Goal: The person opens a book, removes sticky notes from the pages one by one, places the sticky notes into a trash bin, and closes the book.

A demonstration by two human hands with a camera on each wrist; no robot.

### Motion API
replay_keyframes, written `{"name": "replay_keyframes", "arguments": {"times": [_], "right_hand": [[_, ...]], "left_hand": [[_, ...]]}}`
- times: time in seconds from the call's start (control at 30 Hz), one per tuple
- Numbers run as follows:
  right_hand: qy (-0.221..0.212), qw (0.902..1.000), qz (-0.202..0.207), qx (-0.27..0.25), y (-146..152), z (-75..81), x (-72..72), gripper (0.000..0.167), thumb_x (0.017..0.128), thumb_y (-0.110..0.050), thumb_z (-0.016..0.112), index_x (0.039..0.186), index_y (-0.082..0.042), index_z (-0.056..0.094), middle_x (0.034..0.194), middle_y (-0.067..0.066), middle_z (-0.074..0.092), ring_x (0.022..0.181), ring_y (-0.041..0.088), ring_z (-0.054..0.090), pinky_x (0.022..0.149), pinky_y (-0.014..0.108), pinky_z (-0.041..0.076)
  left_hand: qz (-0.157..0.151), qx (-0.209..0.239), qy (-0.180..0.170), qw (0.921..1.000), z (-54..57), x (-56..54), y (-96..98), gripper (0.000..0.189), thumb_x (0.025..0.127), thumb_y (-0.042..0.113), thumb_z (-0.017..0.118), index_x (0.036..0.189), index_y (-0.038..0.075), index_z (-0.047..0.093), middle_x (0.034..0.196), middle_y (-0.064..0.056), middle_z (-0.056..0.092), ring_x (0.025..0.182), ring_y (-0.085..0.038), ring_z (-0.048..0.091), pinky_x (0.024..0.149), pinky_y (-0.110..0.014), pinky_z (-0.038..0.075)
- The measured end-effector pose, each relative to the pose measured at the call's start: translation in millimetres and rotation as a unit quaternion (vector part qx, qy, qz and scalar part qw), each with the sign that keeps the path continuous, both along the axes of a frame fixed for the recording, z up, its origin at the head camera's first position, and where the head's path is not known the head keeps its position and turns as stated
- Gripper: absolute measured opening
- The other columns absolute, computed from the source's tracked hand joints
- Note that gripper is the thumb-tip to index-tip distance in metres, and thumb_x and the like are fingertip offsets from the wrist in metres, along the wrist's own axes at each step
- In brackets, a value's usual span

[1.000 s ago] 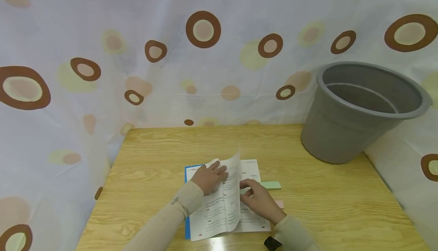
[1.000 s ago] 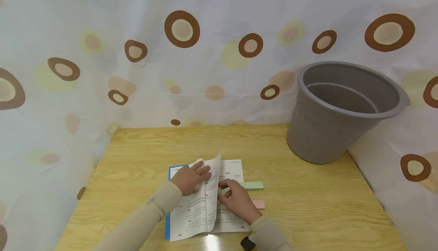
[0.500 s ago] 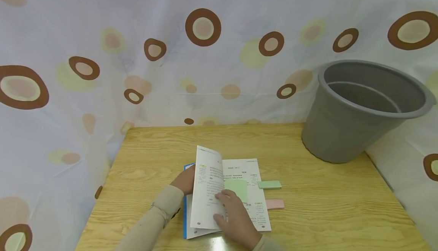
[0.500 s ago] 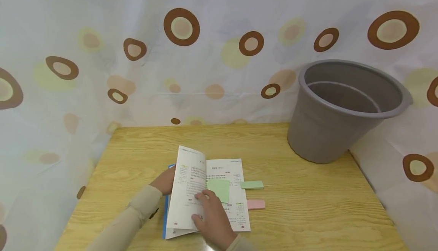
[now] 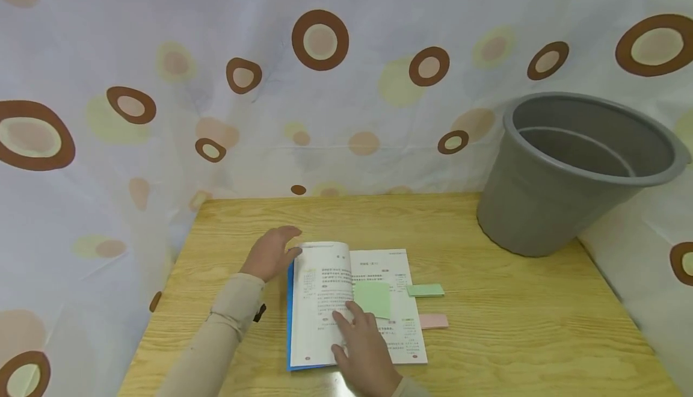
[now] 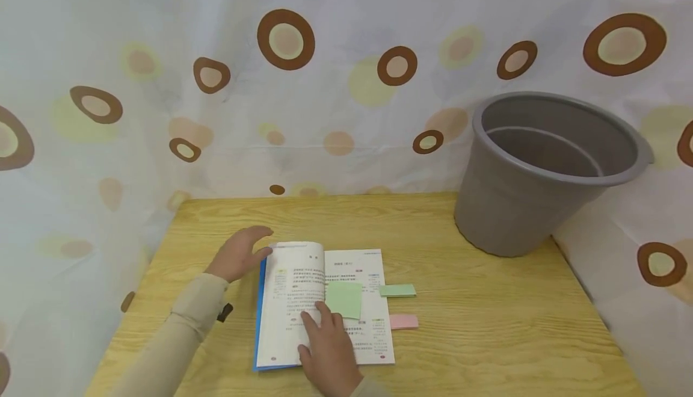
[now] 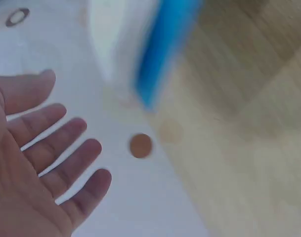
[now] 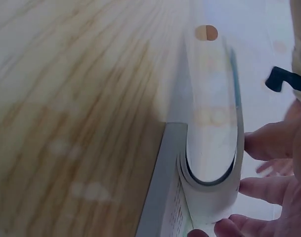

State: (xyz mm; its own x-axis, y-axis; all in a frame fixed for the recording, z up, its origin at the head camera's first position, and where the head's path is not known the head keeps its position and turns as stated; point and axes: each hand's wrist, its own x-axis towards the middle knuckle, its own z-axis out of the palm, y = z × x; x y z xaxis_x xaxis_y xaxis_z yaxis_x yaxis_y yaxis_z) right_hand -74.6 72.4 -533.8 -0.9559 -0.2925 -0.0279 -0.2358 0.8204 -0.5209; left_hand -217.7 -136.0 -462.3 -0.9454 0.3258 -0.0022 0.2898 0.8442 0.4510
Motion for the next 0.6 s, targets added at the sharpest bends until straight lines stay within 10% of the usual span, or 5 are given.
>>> {"name": "replay_keyframes", "arguments": {"times": [0.27, 0.47, 0.6], "right_hand": [[-0.017, 0.9998, -0.012, 0.007, -12, -2.4, 1.4, 0.056, 0.087, -0.026, 0.073, 0.138, -0.009, 0.057, 0.153, 0.016, 0.035, 0.114, 0.034, 0.05, 0.053, 0.028, 0.053], [0.007, 0.9951, -0.032, 0.093, -23, -9.7, 4.9, 0.06, 0.084, -0.035, 0.076, 0.138, -0.016, 0.057, 0.152, 0.011, 0.037, 0.092, 0.023, 0.057, 0.041, 0.018, 0.039], [0.032, 0.9921, -0.033, 0.117, -24, -12.2, 4.6, 0.061, 0.081, -0.037, 0.078, 0.136, -0.016, 0.059, 0.15, 0.011, 0.04, 0.086, 0.02, 0.056, 0.043, 0.019, 0.037]], "left_hand": [[-0.178, -0.093, -0.026, 0.9793, 9.1, 13.4, 45.5, 0.051, 0.085, 0.015, 0.078, 0.133, 0.012, 0.063, 0.141, -0.007, 0.061, 0.131, -0.03, 0.057, 0.107, -0.045, 0.05], [-0.231, -0.291, 0.054, 0.9267, -9.6, 14.8, 71.6, 0.061, 0.075, 0.035, 0.086, 0.13, 0.024, 0.065, 0.134, 0.005, 0.064, 0.123, -0.017, 0.06, 0.096, -0.035, 0.054], [-0.255, -0.335, 0.079, 0.9037, -17.2, 14.2, 83.1, 0.072, 0.068, 0.044, 0.089, 0.133, 0.03, 0.062, 0.144, 0.007, 0.057, 0.13, -0.015, 0.054, 0.103, -0.033, 0.05]]}}
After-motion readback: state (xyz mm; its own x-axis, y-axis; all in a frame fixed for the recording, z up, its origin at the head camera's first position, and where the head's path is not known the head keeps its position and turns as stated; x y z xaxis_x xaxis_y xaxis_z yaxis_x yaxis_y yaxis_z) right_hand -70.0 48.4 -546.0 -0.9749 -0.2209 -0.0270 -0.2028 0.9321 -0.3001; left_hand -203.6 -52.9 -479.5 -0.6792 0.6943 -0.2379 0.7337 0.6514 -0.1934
